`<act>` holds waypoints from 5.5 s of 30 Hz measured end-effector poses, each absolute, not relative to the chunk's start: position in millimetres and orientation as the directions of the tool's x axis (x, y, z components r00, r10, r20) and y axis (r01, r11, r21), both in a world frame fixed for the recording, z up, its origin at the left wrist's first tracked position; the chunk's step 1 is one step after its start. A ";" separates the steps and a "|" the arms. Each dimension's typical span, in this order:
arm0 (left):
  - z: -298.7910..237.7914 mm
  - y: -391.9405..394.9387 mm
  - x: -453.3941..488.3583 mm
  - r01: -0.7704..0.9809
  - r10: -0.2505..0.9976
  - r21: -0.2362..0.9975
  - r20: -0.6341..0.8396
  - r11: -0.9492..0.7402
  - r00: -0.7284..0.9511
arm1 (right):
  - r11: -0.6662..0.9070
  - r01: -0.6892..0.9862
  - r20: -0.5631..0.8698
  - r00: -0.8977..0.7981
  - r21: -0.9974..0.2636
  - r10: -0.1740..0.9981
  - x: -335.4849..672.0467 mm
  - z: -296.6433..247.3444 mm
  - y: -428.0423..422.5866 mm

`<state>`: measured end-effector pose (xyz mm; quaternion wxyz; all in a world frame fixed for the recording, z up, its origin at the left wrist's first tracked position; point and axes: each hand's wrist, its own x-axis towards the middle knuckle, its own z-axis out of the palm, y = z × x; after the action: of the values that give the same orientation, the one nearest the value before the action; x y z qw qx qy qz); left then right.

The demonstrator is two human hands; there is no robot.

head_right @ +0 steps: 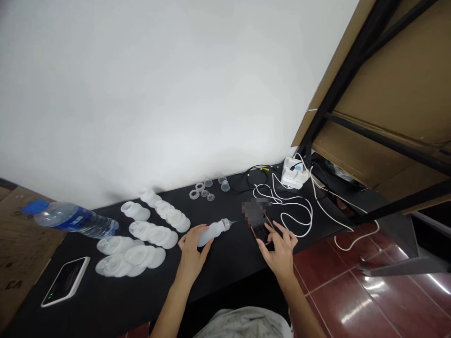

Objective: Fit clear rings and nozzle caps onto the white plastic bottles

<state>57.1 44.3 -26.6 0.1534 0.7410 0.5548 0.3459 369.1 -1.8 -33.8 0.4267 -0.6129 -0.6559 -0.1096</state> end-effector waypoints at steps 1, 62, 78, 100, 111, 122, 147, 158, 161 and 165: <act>-26.1 44.2 57.2 0.718 0.928 0.609 0.342 -0.336 0.145 | 0.220 0.890 0.709 0.148 -0.400 0.690 369.1 -34.1 -2.6; -20.7 44.0 57.9 0.699 0.945 0.650 0.305 -0.298 0.120 | 0.256 0.923 0.624 -0.024 -0.286 0.781 371.0 -11.9 10.0; -23.6 46.2 55.3 0.576 0.937 0.743 0.318 -0.340 0.144 | 0.394 0.837 0.242 -0.321 -0.379 0.916 291.8 1.4 69.8; -4.4 30.7 51.9 0.480 0.971 0.844 0.202 -0.239 0.129 | -0.026 -0.347 -0.043 0.041 -0.937 0.998 266.5 -15.7 64.6; 6.3 32.4 47.9 0.412 0.985 0.898 0.106 -0.155 0.140 | -0.044 -0.283 -0.031 -0.050 -0.958 0.998 274.6 -16.3 60.4; 1.3 31.8 57.0 0.472 0.909 0.778 0.359 -0.416 0.209 | -0.007 -0.278 -0.034 0.093 -0.961 0.995 260.2 -28.3 58.6; -9.5 38.9 58.4 0.508 0.912 0.764 0.389 -0.397 0.127 | 0.042 -0.327 0.028 0.047 -0.944 0.999 265.5 -34.3 61.0; -13.0 40.0 59.6 0.571 0.855 0.660 0.492 -0.489 0.163 | 0.067 -0.274 0.069 0.005 -0.959 0.998 264.8 -33.1 62.3; -14.9 41.9 59.8 0.585 0.838 0.633 0.521 -0.507 0.162 | 0.059 -0.218 0.059 0.009 -0.974 0.998 263.5 -29.3 61.3; -12.4 40.3 62.4 0.602 0.785 0.566 0.593 -0.563 0.177 | 0.065 -0.205 0.046 0.098 -0.977 0.994 261.8 -28.2 61.0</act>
<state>62.4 40.3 -12.4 0.1014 0.7602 0.4563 0.4512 261.8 61.0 -28.2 0.5858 -0.4536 -0.4350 0.5117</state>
